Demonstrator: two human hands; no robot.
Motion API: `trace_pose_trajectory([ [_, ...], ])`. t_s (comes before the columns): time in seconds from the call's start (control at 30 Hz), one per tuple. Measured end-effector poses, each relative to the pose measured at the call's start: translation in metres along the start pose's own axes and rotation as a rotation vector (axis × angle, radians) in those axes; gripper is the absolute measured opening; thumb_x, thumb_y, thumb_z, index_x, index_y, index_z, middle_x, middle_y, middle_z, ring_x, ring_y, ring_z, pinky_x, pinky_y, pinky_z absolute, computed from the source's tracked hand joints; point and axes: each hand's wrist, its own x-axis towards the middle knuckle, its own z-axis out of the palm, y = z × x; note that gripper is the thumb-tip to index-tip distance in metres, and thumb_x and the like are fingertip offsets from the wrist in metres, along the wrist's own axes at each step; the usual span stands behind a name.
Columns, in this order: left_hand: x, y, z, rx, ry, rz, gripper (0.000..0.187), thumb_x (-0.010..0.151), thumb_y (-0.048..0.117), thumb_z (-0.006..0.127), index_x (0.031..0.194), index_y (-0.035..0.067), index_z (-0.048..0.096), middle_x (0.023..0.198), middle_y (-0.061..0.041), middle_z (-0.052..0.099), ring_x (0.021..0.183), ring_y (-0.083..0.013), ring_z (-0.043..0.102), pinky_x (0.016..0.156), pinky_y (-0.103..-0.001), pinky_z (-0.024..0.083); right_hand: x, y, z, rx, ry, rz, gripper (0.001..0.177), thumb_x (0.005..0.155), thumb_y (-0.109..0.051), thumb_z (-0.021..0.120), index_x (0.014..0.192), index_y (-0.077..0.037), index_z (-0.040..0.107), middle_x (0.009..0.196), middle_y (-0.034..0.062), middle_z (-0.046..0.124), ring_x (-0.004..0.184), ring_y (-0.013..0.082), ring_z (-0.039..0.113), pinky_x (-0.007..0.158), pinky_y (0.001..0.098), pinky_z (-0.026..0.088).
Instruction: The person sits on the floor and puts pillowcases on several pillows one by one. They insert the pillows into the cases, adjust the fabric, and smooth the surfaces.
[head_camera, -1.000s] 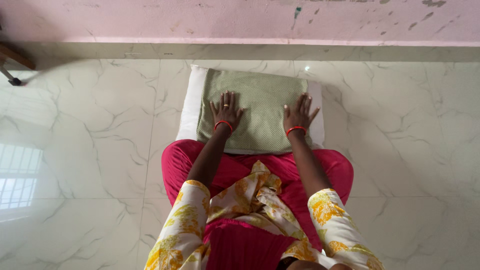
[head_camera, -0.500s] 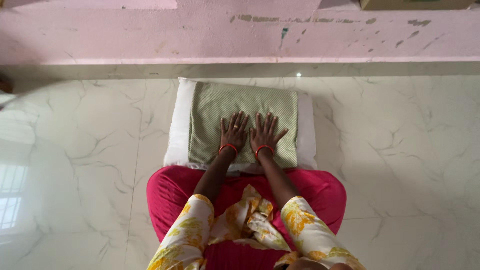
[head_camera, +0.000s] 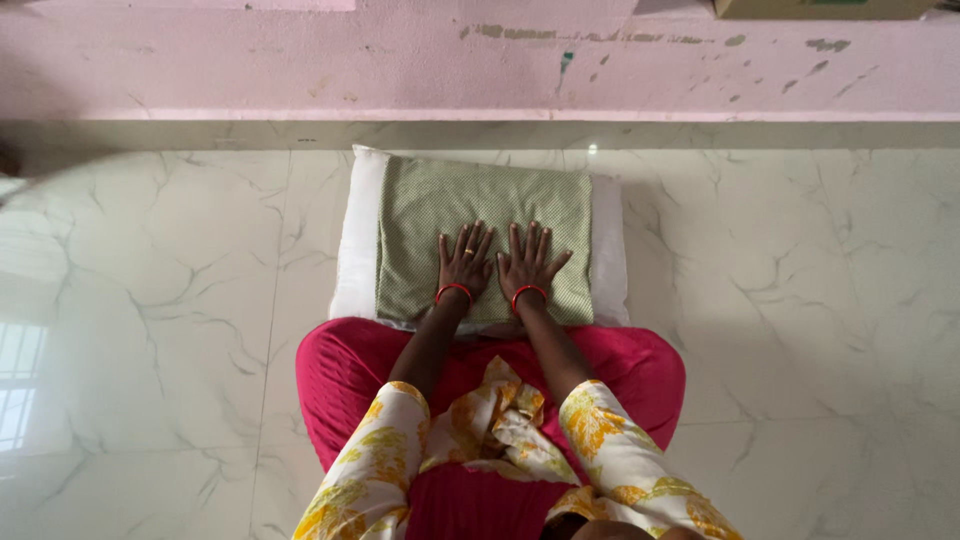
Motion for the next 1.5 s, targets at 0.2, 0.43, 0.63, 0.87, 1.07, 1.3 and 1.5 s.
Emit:
trace_pose_trajectory([
  [0.2,-0.016,-0.033,0.009,-0.129,0.078,-0.259,0.075,0.103,0.055,0.037,0.166,0.027,0.007,0.174,0.002,0.005,0.159,-0.0207,0.01,0.127,-0.056,0.003,-0.015,0.019,-0.002,0.149,-0.02,0.067,0.073,0.104,-0.061,0.033,0.166,-0.03,0.01,0.174,-0.0015,0.005,0.16,0.0215,0.006,0.117,0.0753,-0.006],
  [0.43,-0.016,-0.081,0.034,-0.338,0.434,-0.542,0.078,0.104,0.06,0.032,0.165,0.019,0.004,0.174,-0.002,0.009,0.159,-0.0235,0.008,0.129,-0.052,0.01,-0.017,0.05,0.002,0.228,-0.036,0.453,0.076,0.104,-0.061,0.032,0.167,-0.024,0.01,0.175,-0.0038,0.005,0.161,0.0162,0.008,0.116,0.0786,-0.003],
  [0.63,-0.019,-0.084,-0.005,-0.367,0.194,-1.137,0.077,0.102,0.065,0.028,0.164,0.026,0.005,0.174,0.001,0.007,0.16,-0.0246,0.006,0.113,-0.08,0.006,0.001,0.068,-0.005,0.508,-0.092,0.848,0.074,0.104,-0.061,0.028,0.166,-0.024,0.011,0.173,-0.0034,0.006,0.159,0.0206,0.009,0.114,0.0798,0.003],
  [0.87,0.006,-0.109,0.001,-0.632,0.129,-1.352,0.079,0.104,0.067,0.026,0.167,0.025,0.006,0.174,-0.002,0.014,0.161,-0.0264,0.013,0.112,-0.082,0.009,0.027,0.086,0.023,0.505,-0.121,0.947,0.076,0.104,-0.06,0.031,0.165,-0.02,0.014,0.174,-0.0052,0.012,0.159,0.0208,0.016,0.118,0.0747,0.005],
  [1.07,0.023,-0.103,0.005,-0.555,0.186,-1.359,0.076,0.103,0.064,0.023,0.165,0.025,0.005,0.174,-0.002,0.01,0.159,-0.0274,0.008,0.112,-0.082,0.005,0.046,0.08,0.048,0.407,-0.052,0.913,0.076,0.103,-0.06,0.031,0.165,-0.019,0.015,0.173,-0.003,0.014,0.158,0.0224,0.017,0.117,0.0759,0.003],
  [1.3,0.037,-0.113,0.021,-0.53,0.213,-1.284,0.078,0.102,0.064,0.026,0.165,0.019,0.011,0.17,-0.009,0.019,0.158,-0.0309,0.011,0.114,-0.081,0.001,0.057,0.09,0.04,0.442,-0.041,0.812,0.074,0.105,-0.061,0.033,0.162,-0.016,0.024,0.165,0.0084,0.034,0.149,0.0274,0.037,0.119,0.0715,0.014],
  [1.5,0.028,-0.136,0.022,-0.638,0.184,-1.236,0.084,0.096,0.072,0.04,0.153,0.012,0.035,0.158,-0.018,0.04,0.149,-0.034,0.031,0.114,-0.077,0.013,0.052,0.1,0.026,0.335,-0.089,0.747,0.083,0.101,-0.064,0.04,0.165,-0.014,0.021,0.131,0.0231,0.064,0.116,0.0409,0.064,0.099,0.0574,0.043],
])
